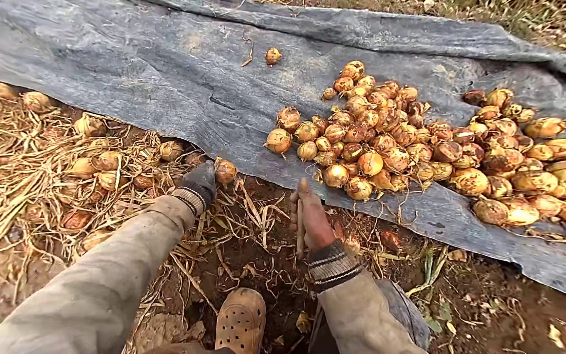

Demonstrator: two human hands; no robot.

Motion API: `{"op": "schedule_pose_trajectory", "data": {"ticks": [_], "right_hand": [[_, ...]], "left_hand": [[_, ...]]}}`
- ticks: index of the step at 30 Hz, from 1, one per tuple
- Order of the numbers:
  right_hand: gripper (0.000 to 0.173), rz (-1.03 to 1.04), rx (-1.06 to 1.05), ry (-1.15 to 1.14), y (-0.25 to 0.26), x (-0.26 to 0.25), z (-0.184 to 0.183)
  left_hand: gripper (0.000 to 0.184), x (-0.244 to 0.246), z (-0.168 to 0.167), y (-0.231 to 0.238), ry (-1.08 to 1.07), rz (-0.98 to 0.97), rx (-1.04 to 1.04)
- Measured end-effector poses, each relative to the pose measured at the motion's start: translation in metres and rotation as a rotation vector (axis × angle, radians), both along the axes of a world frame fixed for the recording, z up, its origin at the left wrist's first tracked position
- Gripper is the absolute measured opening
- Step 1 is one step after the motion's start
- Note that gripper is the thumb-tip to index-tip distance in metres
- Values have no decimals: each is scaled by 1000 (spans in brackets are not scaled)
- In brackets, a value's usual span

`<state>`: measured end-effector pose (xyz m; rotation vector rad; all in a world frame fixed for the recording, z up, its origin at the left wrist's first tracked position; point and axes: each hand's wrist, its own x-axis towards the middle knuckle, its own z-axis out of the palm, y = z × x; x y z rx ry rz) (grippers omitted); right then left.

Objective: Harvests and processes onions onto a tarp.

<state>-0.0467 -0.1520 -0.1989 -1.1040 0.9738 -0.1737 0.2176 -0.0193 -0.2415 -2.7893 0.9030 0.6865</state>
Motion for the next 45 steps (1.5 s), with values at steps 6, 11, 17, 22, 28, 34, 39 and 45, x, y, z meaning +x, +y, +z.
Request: {"op": "schedule_pose_trajectory", "data": {"ticks": [6, 11, 17, 22, 28, 34, 39, 45], "right_hand": [[66, 284, -84, 170, 30, 4, -24], [67, 434, -99, -56, 46, 3, -20], [82, 467, -244, -498, 65, -8, 17], [72, 366, -343, -425, 81, -12, 20], [71, 291, -290, -225, 87, -10, 14], [68, 313, -371, -195, 85, -12, 9], [80, 682, -230, 182, 80, 2, -23], [73, 90, -153, -115, 38, -3, -1]], "left_hand": [[26, -24, 11, 51, -171, -203, -320], [5, -93, 59, 100, 121, 29, -1052], [25, -127, 92, 129, 625, -16, -1177], [37, -120, 89, 130, 352, -305, -1208], [28, -111, 88, 133, -271, -679, -959], [46, -73, 94, 129, -218, 52, -636], [27, -95, 106, 93, 172, -378, -449], [34, -49, 89, 1, 40, -376, -156]]}}
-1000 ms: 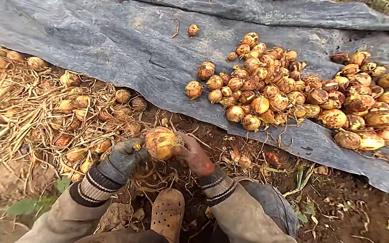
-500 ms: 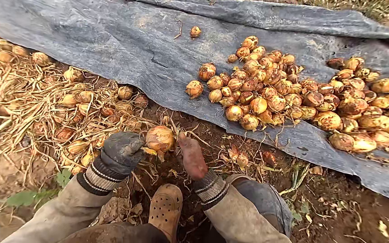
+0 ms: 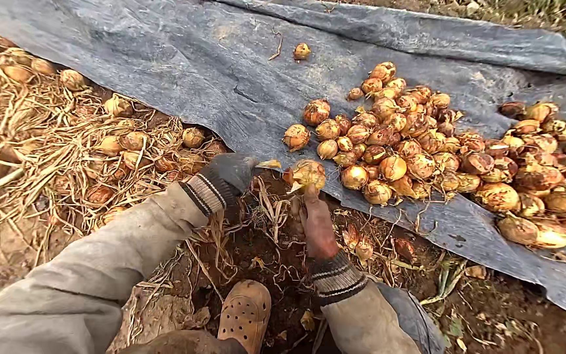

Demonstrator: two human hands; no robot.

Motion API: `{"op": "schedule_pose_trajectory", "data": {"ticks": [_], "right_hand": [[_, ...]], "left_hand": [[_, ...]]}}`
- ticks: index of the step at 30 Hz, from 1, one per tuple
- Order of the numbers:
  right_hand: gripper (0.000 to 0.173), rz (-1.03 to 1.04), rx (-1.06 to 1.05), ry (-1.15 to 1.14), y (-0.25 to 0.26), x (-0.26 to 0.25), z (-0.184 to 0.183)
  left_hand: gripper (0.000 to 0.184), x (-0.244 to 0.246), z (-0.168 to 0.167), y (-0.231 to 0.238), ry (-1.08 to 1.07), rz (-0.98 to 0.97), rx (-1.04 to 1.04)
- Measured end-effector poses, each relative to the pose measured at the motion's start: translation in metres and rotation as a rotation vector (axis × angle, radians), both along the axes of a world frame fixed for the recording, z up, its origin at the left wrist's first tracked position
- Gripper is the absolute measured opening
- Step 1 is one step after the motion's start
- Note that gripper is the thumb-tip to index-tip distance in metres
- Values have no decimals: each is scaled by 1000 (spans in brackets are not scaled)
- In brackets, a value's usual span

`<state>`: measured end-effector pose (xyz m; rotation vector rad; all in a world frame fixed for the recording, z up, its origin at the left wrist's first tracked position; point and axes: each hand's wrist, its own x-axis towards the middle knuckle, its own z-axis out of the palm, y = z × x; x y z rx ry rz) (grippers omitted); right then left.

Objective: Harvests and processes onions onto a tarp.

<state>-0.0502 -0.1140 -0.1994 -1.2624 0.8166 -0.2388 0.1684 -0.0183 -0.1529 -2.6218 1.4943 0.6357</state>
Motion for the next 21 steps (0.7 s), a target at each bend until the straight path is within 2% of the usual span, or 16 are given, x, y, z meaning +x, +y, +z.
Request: {"op": "schedule_pose_trajectory", "data": {"ticks": [3, 7, 9, 12, 14, 17, 21], "right_hand": [[64, -210, -92, -144, -43, -7, 17], [73, -234, 36, 32, -49, -11, -2], [76, -153, 33, 85, -38, -6, -14], [81, -29, 6, 127, -28, 2, -25], [80, 28, -6, 150, -25, 5, -28], [78, 82, -10, 163, -18, 3, -25], [79, 140, 6, 182, -8, 1, -21]], "left_hand": [[25, 74, -25, -7, -188, 209, 171], [53, 122, -72, 2, -173, 302, 287], [60, 127, -83, 1, -183, 301, 301], [57, 126, -87, 3, -230, 195, 297], [65, 127, -87, 8, -271, 48, 186], [61, 113, -85, 16, -115, -97, 35], [63, 73, -75, 18, -146, -12, 211]]}}
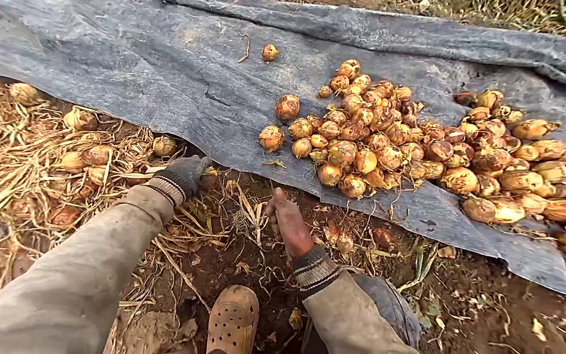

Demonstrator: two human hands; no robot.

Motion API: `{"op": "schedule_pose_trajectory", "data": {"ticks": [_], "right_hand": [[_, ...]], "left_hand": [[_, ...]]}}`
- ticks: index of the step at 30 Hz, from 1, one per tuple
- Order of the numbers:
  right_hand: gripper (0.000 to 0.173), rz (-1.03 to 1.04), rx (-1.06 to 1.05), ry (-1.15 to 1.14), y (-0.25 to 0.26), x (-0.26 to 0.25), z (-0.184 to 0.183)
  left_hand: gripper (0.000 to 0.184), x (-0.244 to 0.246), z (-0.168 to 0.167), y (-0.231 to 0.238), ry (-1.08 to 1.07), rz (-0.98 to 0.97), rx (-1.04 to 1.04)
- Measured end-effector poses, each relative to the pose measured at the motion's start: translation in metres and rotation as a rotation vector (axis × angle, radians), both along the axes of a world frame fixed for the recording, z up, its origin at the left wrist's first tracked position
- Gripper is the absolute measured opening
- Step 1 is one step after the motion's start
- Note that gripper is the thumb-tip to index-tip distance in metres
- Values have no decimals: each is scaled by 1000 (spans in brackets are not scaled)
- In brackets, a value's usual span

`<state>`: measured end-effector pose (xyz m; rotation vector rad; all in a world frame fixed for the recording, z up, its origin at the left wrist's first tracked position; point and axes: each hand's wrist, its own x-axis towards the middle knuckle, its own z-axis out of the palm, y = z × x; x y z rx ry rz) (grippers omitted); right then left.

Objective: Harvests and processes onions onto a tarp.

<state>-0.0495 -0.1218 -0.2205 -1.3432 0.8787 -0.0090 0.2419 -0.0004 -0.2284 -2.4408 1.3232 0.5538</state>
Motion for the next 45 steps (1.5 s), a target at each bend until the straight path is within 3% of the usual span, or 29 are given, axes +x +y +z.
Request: {"op": "schedule_pose_trajectory", "data": {"ticks": [4, 8, 11, 13, 15, 18, 22, 24, 27, 29, 31, 34, 36, 38, 41, 43, 45], "right_hand": [[80, 83, -43, 47, 6, -4, 0], [81, 150, -66, 93, 10, -4, 0], [77, 164, -125, 140, 16, -2, -2], [81, 207, -127, 170, 20, -1, -3], [79, 246, -108, 123, 26, -1, -1], [70, 265, -20, -139, 36, -1, 7], [63, 245, 92, -387, 44, -3, 27], [62, 181, 142, -383, 46, -5, 27], [63, 119, 118, -212, 48, -6, 16], [73, 254, 63, -6, 46, -7, 8], [77, 394, 80, 110, 47, -5, 1], [70, 211, 242, 65, 51, -5, 0], [71, 99, 246, -11, 42, -4, 7], [74, 61, 109, -126, 25, -2, 18], [65, -103, 32, -303, -10, -5, 42], [62, -200, 41, -280, -29, -8, 44], [66, -231, 57, -151, -30, -8, 29]], "left_hand": [[44, -13, 13, 13, -84, 138, 132], [26, -7, 16, 32, -108, 45, 82], [13, -13, 14, 56, -75, -14, -261], [8, -28, 11, 75, 100, 53, -680], [14, -59, 22, 85, 365, 224, -930], [20, -108, 48, 98, 583, 395, -1051], [28, -142, 66, 105, 766, 384, -1089], [26, -144, 73, 102, 718, 426, -1074], [29, -138, 77, 90, 329, 446, -1064], [25, -138, 80, 77, 223, 352, -1007], [23, -139, 90, 70, 257, 203, -745], [18, -146, 92, 53, 346, 53, -331], [26, -134, 81, 35, 329, 41, -373], [29, -99, 77, 18, 210, 149, -463], [23, -33, 75, 19, 39, 313, -309], [34, -6, 66, 35, 31, 258, -178], [28, 1, 45, 52, 36, 87, -56]]}}
